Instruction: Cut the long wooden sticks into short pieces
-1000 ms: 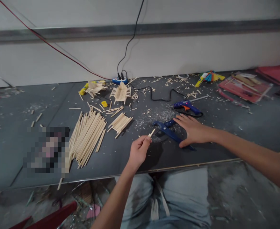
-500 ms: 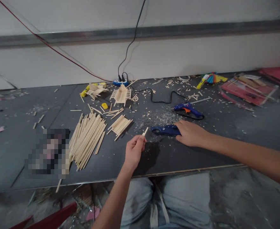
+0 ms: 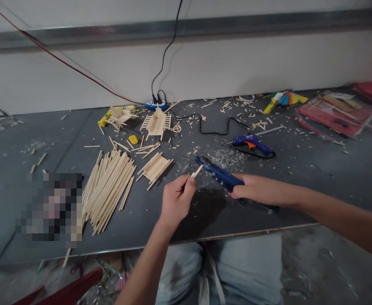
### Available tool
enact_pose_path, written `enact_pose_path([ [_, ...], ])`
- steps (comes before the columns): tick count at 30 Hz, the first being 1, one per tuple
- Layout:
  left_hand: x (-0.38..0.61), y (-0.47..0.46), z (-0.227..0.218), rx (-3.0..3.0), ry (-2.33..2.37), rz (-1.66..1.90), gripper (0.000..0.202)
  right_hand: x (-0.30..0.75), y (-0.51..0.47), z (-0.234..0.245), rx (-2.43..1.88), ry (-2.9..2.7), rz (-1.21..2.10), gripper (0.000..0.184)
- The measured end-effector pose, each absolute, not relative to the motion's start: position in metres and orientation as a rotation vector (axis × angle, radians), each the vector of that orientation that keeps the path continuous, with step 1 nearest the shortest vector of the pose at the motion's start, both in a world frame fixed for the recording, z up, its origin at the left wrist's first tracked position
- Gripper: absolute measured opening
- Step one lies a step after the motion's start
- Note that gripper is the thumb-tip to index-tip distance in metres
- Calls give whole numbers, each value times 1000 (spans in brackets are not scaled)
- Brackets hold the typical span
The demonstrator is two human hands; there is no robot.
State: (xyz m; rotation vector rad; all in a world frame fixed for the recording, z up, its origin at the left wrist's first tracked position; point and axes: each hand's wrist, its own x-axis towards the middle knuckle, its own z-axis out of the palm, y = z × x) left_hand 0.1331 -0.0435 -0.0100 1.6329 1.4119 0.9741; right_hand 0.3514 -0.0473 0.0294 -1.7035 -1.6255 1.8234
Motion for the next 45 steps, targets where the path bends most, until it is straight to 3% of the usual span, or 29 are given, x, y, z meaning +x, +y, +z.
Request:
enact_pose_path([
  [31,137,-38,-17,2336,1275,758,26,343,-60,22,-1753,-1827,1407,7],
  [45,139,-31,-20,2375,1370,624,29,346,-44,5,-2002,-2122,1029,23],
])
